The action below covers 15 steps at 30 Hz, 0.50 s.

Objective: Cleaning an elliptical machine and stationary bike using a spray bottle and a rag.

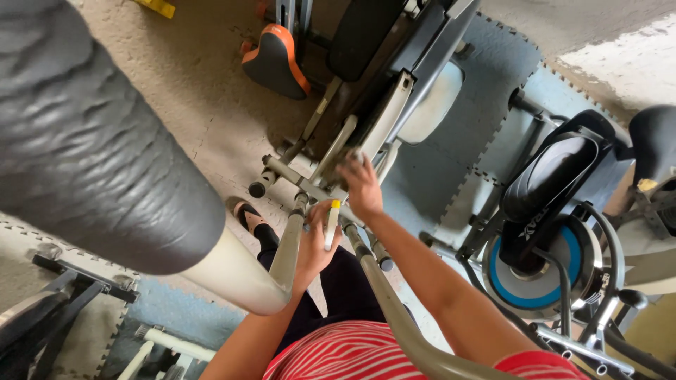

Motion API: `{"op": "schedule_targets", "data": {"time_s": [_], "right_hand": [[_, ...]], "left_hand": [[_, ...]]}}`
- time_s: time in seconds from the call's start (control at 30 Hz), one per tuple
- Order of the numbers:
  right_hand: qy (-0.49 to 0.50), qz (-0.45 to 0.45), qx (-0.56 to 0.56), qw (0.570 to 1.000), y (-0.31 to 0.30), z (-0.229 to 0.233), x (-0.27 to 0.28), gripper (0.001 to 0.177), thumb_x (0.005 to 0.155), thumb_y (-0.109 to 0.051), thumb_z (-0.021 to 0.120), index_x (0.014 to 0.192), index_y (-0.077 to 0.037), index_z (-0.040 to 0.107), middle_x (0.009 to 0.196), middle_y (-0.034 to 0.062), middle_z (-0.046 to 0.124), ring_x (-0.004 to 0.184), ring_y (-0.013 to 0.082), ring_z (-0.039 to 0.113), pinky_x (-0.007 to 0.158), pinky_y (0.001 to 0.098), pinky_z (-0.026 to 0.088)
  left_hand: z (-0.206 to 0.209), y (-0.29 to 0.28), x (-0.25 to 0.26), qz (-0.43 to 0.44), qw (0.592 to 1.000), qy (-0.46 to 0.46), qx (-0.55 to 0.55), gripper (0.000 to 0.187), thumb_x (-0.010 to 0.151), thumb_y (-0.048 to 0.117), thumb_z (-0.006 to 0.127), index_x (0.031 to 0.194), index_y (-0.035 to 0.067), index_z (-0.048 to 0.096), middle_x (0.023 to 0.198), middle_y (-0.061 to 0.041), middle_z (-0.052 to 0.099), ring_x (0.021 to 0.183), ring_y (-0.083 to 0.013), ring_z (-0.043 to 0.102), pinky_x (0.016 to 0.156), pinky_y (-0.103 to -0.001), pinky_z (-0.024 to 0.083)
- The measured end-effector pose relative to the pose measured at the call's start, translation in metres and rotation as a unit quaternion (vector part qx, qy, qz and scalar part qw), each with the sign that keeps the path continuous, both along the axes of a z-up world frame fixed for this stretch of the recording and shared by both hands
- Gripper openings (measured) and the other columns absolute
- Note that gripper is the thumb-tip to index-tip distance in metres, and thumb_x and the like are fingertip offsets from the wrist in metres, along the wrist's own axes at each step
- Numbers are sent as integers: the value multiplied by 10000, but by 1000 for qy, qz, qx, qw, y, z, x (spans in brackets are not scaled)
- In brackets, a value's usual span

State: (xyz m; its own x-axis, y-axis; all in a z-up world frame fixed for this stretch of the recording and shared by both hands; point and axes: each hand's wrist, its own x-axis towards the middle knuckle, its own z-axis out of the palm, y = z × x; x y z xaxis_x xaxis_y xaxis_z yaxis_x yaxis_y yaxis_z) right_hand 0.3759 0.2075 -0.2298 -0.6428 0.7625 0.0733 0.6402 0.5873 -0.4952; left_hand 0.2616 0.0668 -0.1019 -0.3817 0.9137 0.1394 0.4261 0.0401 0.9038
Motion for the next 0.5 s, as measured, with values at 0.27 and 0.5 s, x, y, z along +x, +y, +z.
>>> {"op": "schedule_targets", "data": {"time_s": [0.27,0.5], "right_hand": [[59,85,-62,993,-4,26,37,598,788,96,619,1333,-140,693,1465,97,579,1399,415,454,1148,464,426],[80,-25,-140,987,-4,11,45,551,749,54,605,1247,-133,749,1359,121,668,1158,362,600,1016,440,508]], "left_hand": [[-31,-9,14,19,999,-6,-30,613,866,17,673,1434,34,442,1386,-214,564,1230,-453,599,994,-469,519],[-35,-19,21,70,996,-30,-49,462,946,82,668,1377,46,505,1208,-194,634,1023,-392,683,854,-456,575]]}}
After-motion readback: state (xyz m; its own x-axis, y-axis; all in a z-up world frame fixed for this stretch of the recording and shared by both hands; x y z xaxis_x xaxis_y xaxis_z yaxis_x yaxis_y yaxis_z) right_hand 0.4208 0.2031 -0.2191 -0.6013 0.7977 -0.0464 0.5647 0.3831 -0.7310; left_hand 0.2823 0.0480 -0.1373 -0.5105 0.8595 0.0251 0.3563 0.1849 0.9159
